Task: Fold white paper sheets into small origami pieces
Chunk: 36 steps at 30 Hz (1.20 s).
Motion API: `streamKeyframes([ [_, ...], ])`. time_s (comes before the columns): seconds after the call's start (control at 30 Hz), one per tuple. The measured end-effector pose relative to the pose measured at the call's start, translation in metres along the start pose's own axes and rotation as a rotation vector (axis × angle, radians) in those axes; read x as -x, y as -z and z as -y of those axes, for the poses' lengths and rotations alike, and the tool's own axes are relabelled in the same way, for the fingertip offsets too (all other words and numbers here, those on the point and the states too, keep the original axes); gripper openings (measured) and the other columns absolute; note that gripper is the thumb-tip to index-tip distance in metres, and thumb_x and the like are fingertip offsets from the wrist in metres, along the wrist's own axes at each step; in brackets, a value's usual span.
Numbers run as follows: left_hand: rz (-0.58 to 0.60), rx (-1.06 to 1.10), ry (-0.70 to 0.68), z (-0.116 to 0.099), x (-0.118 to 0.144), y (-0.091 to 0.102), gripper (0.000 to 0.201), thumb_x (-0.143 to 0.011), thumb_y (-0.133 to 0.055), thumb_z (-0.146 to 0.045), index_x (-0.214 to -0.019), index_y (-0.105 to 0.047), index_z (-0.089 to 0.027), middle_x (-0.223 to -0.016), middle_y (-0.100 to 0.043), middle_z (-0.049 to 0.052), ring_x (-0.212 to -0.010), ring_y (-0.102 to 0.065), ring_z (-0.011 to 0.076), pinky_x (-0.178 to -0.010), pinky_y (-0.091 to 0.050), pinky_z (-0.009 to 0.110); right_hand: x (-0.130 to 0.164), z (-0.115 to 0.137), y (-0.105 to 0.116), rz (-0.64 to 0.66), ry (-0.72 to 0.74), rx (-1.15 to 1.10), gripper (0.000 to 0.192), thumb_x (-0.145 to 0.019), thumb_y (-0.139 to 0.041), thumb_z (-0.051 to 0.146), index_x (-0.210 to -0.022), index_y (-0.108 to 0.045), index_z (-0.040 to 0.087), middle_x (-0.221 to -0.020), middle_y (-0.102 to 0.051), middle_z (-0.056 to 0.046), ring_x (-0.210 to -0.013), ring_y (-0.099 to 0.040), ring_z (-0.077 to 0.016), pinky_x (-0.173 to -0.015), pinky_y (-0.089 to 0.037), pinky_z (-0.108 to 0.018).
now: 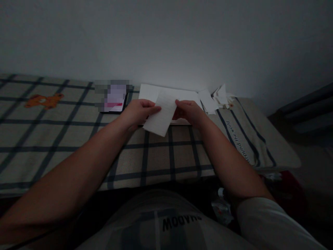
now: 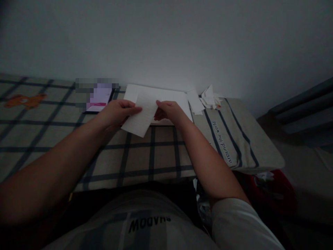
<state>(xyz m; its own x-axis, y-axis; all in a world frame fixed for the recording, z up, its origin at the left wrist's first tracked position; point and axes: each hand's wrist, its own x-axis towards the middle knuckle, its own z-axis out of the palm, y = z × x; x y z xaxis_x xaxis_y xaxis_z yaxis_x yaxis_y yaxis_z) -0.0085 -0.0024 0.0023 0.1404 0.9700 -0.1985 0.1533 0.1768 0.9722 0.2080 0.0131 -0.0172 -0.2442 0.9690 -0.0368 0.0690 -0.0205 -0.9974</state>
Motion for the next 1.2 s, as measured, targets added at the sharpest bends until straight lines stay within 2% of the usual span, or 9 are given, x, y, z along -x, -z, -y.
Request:
streamKeyframes([
  [0.1,0.029,-0.014,0.018,0.0,0.0,-0.001,0.018,-0.069,-0.082,-0.03,-0.072,-0.067,-0.021,-0.067,-0.067,0.001,-0.053,-0.055,0.0118,-0.05,-0.04,0.024,-0.002,0.0,0.002,-0.049,0.062,0.016,0.047,-0.08,-0.069,0.067,-0.072,-0.065,0.02,-0.069,-0.067,-0.002,-0.064,-0.063,-0.0144,-0.062,-0.056,-0.029],
  [0.27,0.108,-0.108,-0.016,0.009,-0.001,-0.004,0.018,-0.065,-0.084,-0.033,-0.069,-0.071,-0.021,-0.069,-0.069,0.002,-0.057,-0.059,0.0141,-0.052,-0.043,0.024,0.004,0.002,0.0,-0.039,0.259,0.17,0.026,-0.076,-0.078,0.045,-0.085,-0.073,0.022,-0.085,-0.072,0.0,-0.078,-0.063,-0.0142,-0.071,-0.052,-0.027],
  [0.37,0.108,-0.264,-0.087,0.013,-0.004,-0.002,0.02,-0.064,-0.084,-0.039,-0.07,-0.074,-0.022,-0.07,-0.07,0.002,-0.06,-0.06,0.015,-0.052,-0.041,0.023,0.007,0.002,-0.002,0.032,0.233,0.264,0.023,-0.079,-0.076,0.043,-0.079,-0.073,0.021,-0.074,-0.068,0.001,-0.068,-0.056,-0.0127,-0.062,-0.044,-0.026],
  [0.5,0.094,-0.378,-0.137,0.012,-0.005,0.0,0.021,-0.066,-0.082,-0.041,-0.07,-0.075,-0.022,-0.069,-0.07,0.002,-0.061,-0.059,0.0146,-0.052,-0.038,0.023,0.007,0.0,-0.001,0.016,0.21,0.335,0.023,-0.079,-0.075,0.043,-0.076,-0.07,0.021,-0.067,-0.062,0.002,-0.063,-0.05,-0.0122,-0.057,-0.037,-0.026],
  [0.73,0.052,-0.319,-0.105,0.009,-0.003,-0.004,0.027,-0.066,-0.082,-0.046,-0.074,-0.076,-0.021,-0.075,-0.072,0.004,-0.065,-0.061,0.016,-0.054,-0.04,0.024,0.009,0.005,-0.004,-0.006,0.28,0.31,0.02,-0.081,-0.073,0.042,-0.08,-0.073,0.022,-0.075,-0.067,0.0,-0.069,-0.054,-0.0142,-0.063,-0.04,-0.028],
  [0.9,0.031,-0.26,-0.116,0.01,-0.002,-0.004,0.024,-0.068,-0.081,-0.042,-0.079,-0.079,-0.02,-0.076,-0.074,0.004,-0.065,-0.061,0.016,-0.056,-0.043,0.024,0.009,0.005,-0.002,-0.013,0.277,0.32,0.022,-0.081,-0.073,0.044,-0.08,-0.073,0.022,-0.073,-0.065,0.001,-0.068,-0.053,-0.0144,-0.062,-0.039,-0.028],
  [1.03,0.022,-0.312,-0.147,0.008,-0.002,-0.003,0.021,-0.07,-0.081,-0.041,-0.077,-0.08,-0.021,-0.074,-0.074,0.004,-0.064,-0.061,0.0155,-0.055,-0.043,0.024,0.009,0.005,-0.002,0.011,0.299,0.39,0.021,-0.083,-0.069,0.043,-0.083,-0.072,0.022,-0.075,-0.067,0.0,-0.071,-0.055,-0.0153,-0.063,-0.041,-0.028],
  [1.1,0.018,-0.38,-0.17,0.007,-0.001,-0.002,0.021,-0.07,-0.08,-0.041,-0.076,-0.081,-0.021,-0.073,-0.074,0.004,-0.063,-0.06,0.0156,-0.054,-0.041,0.024,0.011,0.006,-0.003,0.015,0.362,0.496,0.019,-0.086,-0.066,0.039,-0.088,-0.073,0.022,-0.082,-0.07,-0.001,-0.074,-0.057,-0.016,-0.067,-0.043,-0.029],
  [1.2,0.046,-0.491,-0.232,0.006,0.001,-0.002,0.021,-0.073,-0.077,-0.042,-0.076,-0.081,-0.022,-0.07,-0.074,0.004,-0.063,-0.06,0.0158,-0.054,-0.04,0.024,0.013,0.008,-0.005,0.037,0.549,0.694,0.017,-0.087,-0.065,0.033,-0.095,-0.073,0.021,-0.092,-0.071,-0.004,-0.083,-0.06,-0.0184,-0.076,-0.045,-0.033],
])
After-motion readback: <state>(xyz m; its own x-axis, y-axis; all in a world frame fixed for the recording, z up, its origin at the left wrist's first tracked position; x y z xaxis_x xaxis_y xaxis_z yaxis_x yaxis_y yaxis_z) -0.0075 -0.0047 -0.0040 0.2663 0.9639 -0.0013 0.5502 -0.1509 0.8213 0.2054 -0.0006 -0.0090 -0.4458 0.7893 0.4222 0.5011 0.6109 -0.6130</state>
